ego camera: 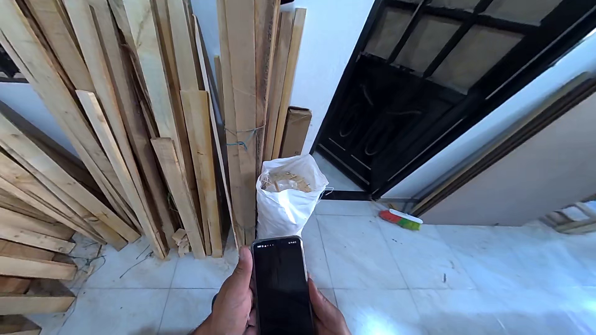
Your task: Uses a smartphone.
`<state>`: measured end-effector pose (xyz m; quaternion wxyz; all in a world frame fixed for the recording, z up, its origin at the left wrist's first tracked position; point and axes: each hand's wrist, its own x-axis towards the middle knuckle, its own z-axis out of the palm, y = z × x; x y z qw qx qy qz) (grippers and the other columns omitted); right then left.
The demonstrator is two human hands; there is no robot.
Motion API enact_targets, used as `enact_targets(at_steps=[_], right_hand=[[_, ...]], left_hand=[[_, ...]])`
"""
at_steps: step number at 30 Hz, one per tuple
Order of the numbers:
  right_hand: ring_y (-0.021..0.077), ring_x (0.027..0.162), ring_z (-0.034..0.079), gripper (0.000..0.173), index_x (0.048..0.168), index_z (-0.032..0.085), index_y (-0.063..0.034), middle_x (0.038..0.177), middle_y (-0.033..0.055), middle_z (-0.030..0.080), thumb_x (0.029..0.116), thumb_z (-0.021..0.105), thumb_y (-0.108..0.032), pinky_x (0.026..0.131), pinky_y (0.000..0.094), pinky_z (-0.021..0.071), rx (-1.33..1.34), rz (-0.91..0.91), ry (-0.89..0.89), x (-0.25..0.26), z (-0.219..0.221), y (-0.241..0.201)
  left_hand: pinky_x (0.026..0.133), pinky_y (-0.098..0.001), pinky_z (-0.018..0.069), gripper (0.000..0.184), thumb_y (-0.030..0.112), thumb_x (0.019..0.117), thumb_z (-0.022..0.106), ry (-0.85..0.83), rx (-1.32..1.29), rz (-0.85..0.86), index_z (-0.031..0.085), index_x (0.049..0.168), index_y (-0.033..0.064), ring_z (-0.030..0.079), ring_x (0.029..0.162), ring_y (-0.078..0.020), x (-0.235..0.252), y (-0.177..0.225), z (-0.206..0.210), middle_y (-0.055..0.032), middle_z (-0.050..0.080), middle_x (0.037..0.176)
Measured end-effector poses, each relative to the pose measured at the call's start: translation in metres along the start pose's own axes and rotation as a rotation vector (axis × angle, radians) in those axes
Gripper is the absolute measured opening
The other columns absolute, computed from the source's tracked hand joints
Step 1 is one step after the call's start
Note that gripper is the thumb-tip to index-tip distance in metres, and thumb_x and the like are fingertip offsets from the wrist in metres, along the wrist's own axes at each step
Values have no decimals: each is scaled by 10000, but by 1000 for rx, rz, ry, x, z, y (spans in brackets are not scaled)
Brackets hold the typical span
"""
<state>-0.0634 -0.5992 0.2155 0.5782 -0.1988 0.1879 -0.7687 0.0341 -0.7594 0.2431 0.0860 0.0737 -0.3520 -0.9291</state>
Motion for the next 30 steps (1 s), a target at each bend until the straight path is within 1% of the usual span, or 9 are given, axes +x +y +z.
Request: enact_targets(at_steps=[4,6,7,9,14,19,22,26,30], right_hand=[[295,1251,639,535,1417,594,-255,1336,117,674,1016,490,-593,1063,529,514,-9,15,4,-1,-3,1],[261,1259,636,523,1423,592,-241,1338,102,676,1029,483,-567,1082,501,505,-16,-1,20,-3,-5,3],[227,1235,656,504,1400,620,-222,1309,89,698,1037,478,-542,1077,471,517,-41,-28,70,-4,-3,3],[186,1130,711,441,1305,696,-156,1198,87,748,1072,464,-450,1013,423,569,-120,-101,236,-5,5,3],[178,883,758,447,1047,710,-24,951,129,769,1115,328,-247,834,386,637,-296,-196,597,8,17,-3],[162,872,741,353,1093,673,9,943,103,746,1109,410,-227,826,372,637,-543,-396,591,25,1,-3],[139,928,726,331,1162,674,41,1001,90,738,1102,431,-176,857,330,624,-783,-435,588,31,-5,-5],[113,1086,601,328,1066,762,-59,1108,59,642,1065,515,-275,934,269,532,-1049,-431,613,32,-17,-8],[166,1115,649,363,1199,716,-13,1202,104,674,1095,454,-242,959,330,571,-1018,-349,530,27,-17,-8]], left_hand=[[497,-262,558,643,761,909,480,10,-6,7,679,1158,203,646,570,-101,0,-3,-3,-56,712,822],[735,-342,632,668,730,938,472,-9,-17,46,648,1267,175,740,853,-163,1,-7,-8,-94,750,1057],[933,-420,603,682,698,962,460,-30,-22,75,600,1340,149,722,1067,-211,1,-10,-11,-114,724,1198],[1075,-485,521,697,666,980,459,-9,-9,102,552,1392,112,659,1219,-250,0,-14,-11,-128,689,1286],[1098,-493,499,730,673,963,482,-2,-46,-67,547,1409,99,648,1237,-265,-6,-19,-15,-142,681,1305],[1013,-618,518,856,796,894,481,-68,-168,-304,425,1505,199,595,1284,-392,0,-21,-21,-158,595,1421],[959,-656,531,824,793,890,497,-42,-192,-320,461,1483,223,595,1270,-430,1,-22,-23,-180,593,1416],[1064,-671,450,724,704,953,494,-147,-297,-226,510,1474,201,553,1327,-418,0,-26,-32,-186,579,1437],[1127,-624,413,647,633,989,504,-216,-380,-141,549,1455,187,550,1349,-355,2,-30,-37,-164,592,1433]])
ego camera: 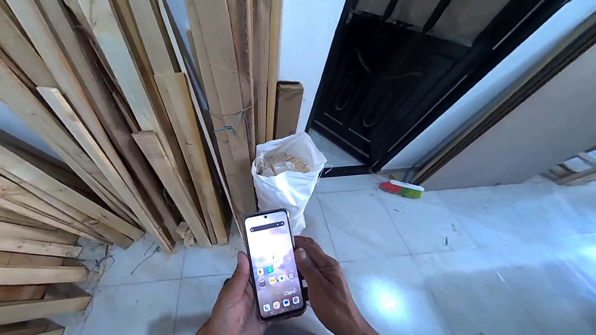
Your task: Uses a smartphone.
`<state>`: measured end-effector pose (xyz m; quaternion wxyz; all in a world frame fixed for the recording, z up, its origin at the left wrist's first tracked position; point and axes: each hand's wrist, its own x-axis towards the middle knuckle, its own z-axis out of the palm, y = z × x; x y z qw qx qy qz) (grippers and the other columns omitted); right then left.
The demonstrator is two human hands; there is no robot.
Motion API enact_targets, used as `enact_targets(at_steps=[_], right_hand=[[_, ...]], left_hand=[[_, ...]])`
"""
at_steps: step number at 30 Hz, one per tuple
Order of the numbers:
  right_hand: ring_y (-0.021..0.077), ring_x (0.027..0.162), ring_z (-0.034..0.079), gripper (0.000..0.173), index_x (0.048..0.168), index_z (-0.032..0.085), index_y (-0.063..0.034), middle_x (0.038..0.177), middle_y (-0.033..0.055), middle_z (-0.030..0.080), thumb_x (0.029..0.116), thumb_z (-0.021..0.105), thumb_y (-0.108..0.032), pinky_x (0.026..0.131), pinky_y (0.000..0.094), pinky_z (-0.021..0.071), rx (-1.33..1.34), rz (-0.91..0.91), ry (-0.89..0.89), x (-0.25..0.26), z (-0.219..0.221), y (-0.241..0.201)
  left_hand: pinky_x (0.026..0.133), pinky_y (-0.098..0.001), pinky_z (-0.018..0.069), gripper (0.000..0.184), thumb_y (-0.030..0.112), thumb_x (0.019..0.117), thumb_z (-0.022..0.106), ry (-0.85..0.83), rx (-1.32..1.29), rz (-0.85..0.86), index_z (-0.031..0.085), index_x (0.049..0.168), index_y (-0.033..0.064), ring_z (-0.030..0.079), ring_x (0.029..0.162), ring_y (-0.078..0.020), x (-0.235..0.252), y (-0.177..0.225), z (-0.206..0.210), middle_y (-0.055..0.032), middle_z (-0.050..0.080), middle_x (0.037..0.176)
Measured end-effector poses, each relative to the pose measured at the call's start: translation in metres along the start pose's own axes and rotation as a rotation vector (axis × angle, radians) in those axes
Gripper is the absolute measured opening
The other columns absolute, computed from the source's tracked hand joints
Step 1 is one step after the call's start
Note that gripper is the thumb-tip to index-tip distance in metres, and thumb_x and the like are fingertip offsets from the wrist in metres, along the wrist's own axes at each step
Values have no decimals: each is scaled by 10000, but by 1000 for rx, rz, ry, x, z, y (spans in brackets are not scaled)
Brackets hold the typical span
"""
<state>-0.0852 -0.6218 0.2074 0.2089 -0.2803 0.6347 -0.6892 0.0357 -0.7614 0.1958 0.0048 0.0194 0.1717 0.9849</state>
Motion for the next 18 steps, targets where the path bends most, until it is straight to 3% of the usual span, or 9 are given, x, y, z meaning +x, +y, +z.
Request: enact_targets(at_steps=[3,6,9,14,16,18], right_hand=[[150,1045,714,407,1356,581,62,1195,103,713,1104,438,-224,911,333,622,37,45,-67,-6,5,-11],[147,1004,725,488,1387,493,98,1158,99,717,1007,579,-195,862,327,638,-32,83,-81,-7,13,-21],[124,972,728,558,1360,518,44,1107,57,726,925,688,-261,819,318,646,-130,124,-45,-4,18,-24],[69,932,723,574,1322,567,-25,1050,0,735,885,741,-354,799,292,637,-306,225,16,-1,25,-23],[88,1001,718,662,1399,504,26,1137,38,723,889,743,-320,854,309,637,-256,163,-21,-4,23,-21],[138,1130,691,832,1522,343,89,1322,123,656,886,751,-257,931,353,627,-207,87,-105,-11,17,-19]], left_hand=[[1144,-599,405,652,624,1000,490,-17,-7,34,531,1462,165,551,1350,-340,1,-1,-3,-168,591,1432],[1133,-567,434,639,614,1000,499,7,15,62,553,1437,151,585,1314,-318,2,-2,-1,-159,622,1391],[1127,-550,446,638,608,1000,506,14,42,80,549,1433,141,593,1303,-312,4,-2,0,-162,628,1379],[1111,-538,466,638,614,990,520,61,67,80,561,1413,138,609,1284,-300,3,-2,0,-159,646,1350],[1119,-535,459,629,606,1000,506,46,52,95,560,1417,138,605,1290,-300,3,-2,-2,-162,640,1360],[1129,-534,449,617,602,1008,490,30,34,107,568,1420,150,600,1297,-301,2,-1,-2,-161,636,1370]])
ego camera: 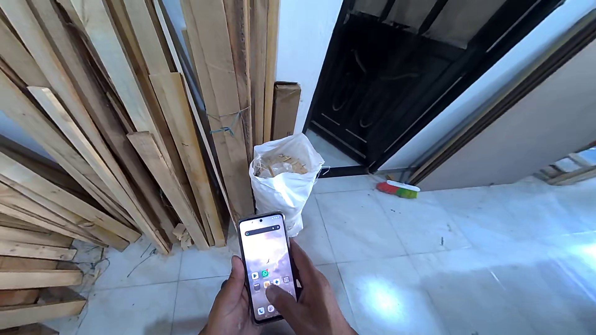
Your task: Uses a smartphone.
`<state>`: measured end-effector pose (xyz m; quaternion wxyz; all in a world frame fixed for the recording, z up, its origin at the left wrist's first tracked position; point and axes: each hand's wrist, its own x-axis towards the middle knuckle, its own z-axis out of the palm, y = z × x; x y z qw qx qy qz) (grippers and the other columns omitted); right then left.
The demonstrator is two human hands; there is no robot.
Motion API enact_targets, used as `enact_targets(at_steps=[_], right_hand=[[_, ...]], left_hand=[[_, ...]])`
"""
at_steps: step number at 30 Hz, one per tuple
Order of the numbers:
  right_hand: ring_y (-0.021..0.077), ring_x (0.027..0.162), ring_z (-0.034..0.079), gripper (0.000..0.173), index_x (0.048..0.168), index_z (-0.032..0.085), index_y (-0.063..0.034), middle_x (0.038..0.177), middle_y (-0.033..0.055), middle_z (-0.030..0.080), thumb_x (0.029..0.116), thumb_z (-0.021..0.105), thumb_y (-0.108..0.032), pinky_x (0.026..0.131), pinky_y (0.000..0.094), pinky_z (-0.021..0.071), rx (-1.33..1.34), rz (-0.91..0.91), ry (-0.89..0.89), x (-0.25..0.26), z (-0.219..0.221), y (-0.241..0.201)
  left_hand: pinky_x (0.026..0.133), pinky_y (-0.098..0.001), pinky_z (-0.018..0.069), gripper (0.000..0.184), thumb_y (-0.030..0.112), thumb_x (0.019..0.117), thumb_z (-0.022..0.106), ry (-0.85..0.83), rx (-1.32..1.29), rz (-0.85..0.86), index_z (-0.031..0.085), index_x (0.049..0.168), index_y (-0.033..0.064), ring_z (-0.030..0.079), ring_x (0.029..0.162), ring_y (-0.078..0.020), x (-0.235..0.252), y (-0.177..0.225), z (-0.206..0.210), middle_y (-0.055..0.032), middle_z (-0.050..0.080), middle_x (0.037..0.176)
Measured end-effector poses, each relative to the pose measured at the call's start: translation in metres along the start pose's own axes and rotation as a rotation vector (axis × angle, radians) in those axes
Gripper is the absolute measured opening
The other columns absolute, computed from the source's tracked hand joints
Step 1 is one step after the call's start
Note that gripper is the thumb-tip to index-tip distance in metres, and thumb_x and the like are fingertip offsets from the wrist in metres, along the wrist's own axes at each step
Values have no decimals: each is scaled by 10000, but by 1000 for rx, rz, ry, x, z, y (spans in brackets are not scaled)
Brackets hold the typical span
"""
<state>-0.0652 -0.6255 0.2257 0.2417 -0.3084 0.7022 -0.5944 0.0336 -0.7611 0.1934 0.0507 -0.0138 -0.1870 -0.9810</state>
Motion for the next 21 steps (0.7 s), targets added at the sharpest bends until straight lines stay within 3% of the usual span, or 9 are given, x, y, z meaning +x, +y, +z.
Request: enact_targets(at_steps=[2,5,7,12,16,18,21], right_hand=[[178,1215,655,1002,1586,215,81,1487,193,521,839,802,-237,948,373,619,-60,-21,-87,-8,-7,1],[219,1186,665,1138,1591,203,87,1570,287,389,784,887,-332,933,365,596,-278,-73,-159,-18,-14,5],[261,1187,670,1157,1575,236,102,1550,318,401,765,898,-391,943,386,590,-409,-147,-172,-21,-16,9],[316,1201,672,1099,1539,321,113,1462,285,531,758,890,-411,972,440,581,-593,-254,-127,-17,-19,10],[249,1057,722,1062,1542,346,78,1439,287,532,763,906,-377,838,382,633,-509,-294,-82,-19,-19,15],[233,1096,718,1066,1561,333,43,1477,273,490,764,914,-360,832,377,653,-458,-271,-92,-20,-19,17],[231,1074,716,1075,1557,348,38,1449,269,524,756,908,-408,834,373,636,-489,-304,-77,-20,-20,16]], left_hand=[[1126,-527,452,617,615,1007,475,-14,-4,2,573,1420,167,600,1300,-292,-1,1,0,-148,636,1377],[1129,-527,443,624,622,1009,465,-39,-33,-5,561,1435,177,579,1324,-290,-2,1,-3,-137,620,1402],[1127,-539,443,625,625,1012,454,-41,-40,-7,568,1435,180,576,1328,-293,-2,2,-5,-134,620,1404],[1103,-557,463,636,631,993,494,55,-21,-10,561,1420,164,597,1302,-309,-1,3,2,-140,636,1378],[1084,-573,472,651,652,972,513,6,-26,-62,577,1423,186,596,1301,-322,-1,6,6,-144,631,1387],[1071,-562,486,660,672,954,529,-15,-30,-111,588,1414,203,600,1294,-320,-2,9,7,-142,632,1385],[1068,-549,492,660,668,957,528,-53,-42,-135,589,1420,202,597,1300,-317,-2,10,6,-142,628,1392]])
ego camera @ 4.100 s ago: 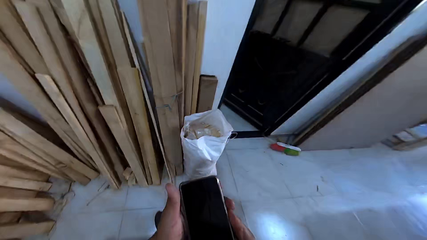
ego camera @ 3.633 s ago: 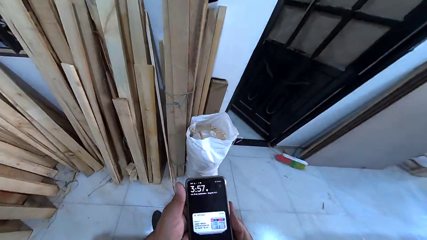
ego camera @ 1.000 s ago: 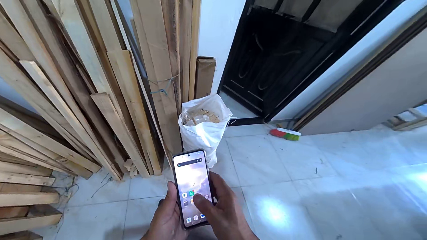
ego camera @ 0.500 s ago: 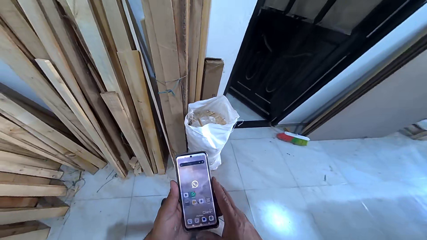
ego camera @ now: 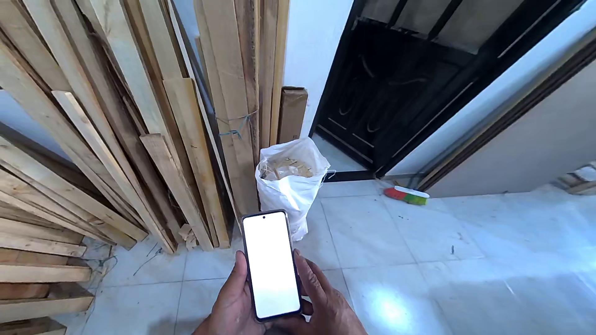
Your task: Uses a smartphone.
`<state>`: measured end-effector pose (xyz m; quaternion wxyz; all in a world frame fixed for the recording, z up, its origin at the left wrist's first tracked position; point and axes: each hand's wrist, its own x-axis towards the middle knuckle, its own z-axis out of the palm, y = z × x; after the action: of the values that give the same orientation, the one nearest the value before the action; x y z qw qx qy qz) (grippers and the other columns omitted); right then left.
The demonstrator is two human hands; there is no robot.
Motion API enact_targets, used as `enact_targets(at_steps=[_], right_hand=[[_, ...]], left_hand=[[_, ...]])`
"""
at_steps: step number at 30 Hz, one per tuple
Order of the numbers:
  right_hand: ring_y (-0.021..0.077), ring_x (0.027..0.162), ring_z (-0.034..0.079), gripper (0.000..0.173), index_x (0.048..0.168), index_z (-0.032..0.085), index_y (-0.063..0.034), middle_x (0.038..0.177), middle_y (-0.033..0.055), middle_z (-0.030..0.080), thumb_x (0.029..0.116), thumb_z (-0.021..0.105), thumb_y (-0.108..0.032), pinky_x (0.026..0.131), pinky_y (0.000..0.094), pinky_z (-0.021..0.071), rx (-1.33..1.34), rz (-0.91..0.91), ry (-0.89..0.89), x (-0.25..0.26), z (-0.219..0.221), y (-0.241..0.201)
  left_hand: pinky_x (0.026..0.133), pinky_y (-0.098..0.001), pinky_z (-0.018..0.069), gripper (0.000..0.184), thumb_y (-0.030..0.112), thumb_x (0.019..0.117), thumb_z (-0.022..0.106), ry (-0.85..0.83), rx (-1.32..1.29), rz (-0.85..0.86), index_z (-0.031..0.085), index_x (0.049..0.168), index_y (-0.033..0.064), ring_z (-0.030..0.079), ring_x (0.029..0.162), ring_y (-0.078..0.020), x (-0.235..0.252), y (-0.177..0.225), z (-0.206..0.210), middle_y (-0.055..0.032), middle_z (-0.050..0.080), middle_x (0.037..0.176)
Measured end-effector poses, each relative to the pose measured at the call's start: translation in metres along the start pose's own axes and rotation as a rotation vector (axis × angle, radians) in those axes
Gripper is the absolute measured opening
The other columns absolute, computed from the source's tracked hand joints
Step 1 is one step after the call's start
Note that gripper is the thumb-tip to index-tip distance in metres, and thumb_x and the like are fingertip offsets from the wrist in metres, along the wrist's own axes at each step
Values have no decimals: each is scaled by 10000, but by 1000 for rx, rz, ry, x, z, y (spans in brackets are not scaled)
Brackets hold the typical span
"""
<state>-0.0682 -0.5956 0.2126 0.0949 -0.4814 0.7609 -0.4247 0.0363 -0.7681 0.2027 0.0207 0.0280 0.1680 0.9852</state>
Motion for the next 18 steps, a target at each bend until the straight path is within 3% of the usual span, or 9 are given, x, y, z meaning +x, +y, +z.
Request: enact_targets(at_steps=[5,9,18], right_hand=[[167,798,704,1058,1564,325,63,1227,203,672,788,883,-391,722,348,623,3,8,-42,0,1,1],[166,766,690,1032,1565,316,70,1063,145,717,818,859,-389,702,364,616,17,25,-73,-1,1,2],[158,782,692,1013,1572,303,64,1047,120,722,840,842,-383,709,355,617,17,31,-88,-5,1,6]], left_hand=[[1064,-568,490,671,668,959,521,-26,-2,47,596,1419,184,611,1274,-340,2,-3,-2,-167,638,1367],[1062,-564,494,693,683,954,516,-25,-8,45,597,1416,172,618,1259,-347,2,-3,-4,-177,639,1358],[1057,-556,499,686,681,959,506,-14,14,57,588,1419,178,623,1252,-338,2,-7,-4,-174,640,1353]])
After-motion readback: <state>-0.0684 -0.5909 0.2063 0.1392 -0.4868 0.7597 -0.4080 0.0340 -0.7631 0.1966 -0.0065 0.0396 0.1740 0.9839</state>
